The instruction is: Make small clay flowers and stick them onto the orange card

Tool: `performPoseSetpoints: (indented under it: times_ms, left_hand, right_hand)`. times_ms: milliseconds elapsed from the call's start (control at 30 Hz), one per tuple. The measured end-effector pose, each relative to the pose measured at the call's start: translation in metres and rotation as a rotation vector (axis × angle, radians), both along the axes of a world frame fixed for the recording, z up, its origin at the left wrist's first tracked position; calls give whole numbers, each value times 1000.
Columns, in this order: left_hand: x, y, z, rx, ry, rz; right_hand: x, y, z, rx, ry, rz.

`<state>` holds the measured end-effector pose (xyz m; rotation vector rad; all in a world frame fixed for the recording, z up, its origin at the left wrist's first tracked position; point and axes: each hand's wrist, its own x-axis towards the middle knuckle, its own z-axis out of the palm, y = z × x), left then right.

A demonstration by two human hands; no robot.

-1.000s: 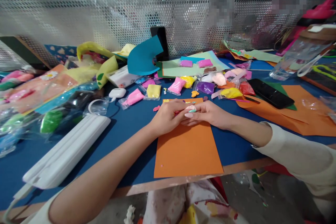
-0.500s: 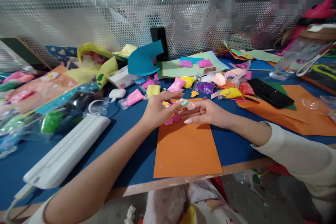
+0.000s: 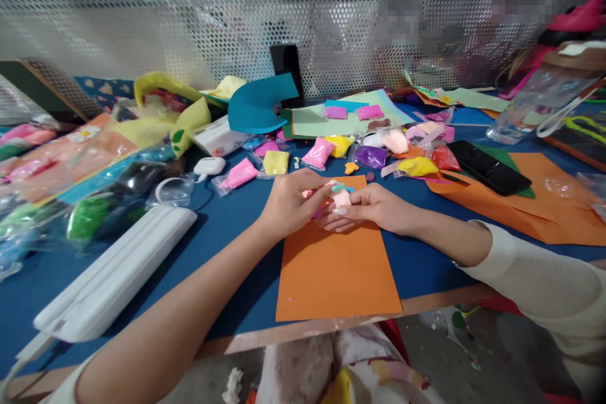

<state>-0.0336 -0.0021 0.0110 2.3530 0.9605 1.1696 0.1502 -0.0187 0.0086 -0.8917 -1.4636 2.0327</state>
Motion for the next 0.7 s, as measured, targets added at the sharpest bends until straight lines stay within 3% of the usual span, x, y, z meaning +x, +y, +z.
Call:
performPoseSetpoints:
  times_ms: [100,167,333,500,600,700]
  left_hand:
    - [-6,5,0,-68,-56,125]
    - [-8,7,0,-139,-56,110]
    - [-3,1,-1,-127,21,-99]
    - [4,-4,2,-125,47,-269]
    - [5,-4,2,-84,18,-224]
    - [4,-2,0,-52,-19,-74]
  right_hand:
    - [1,1,4,37,-3,-50]
    - [2,3,4,47,31,-89]
    - [0,4,-1,40,173,-119]
    - [-2,1,-5,134,7,3]
    - [-2,1,-6,79,32,5]
    - [-1,2,-5,21,52,-4]
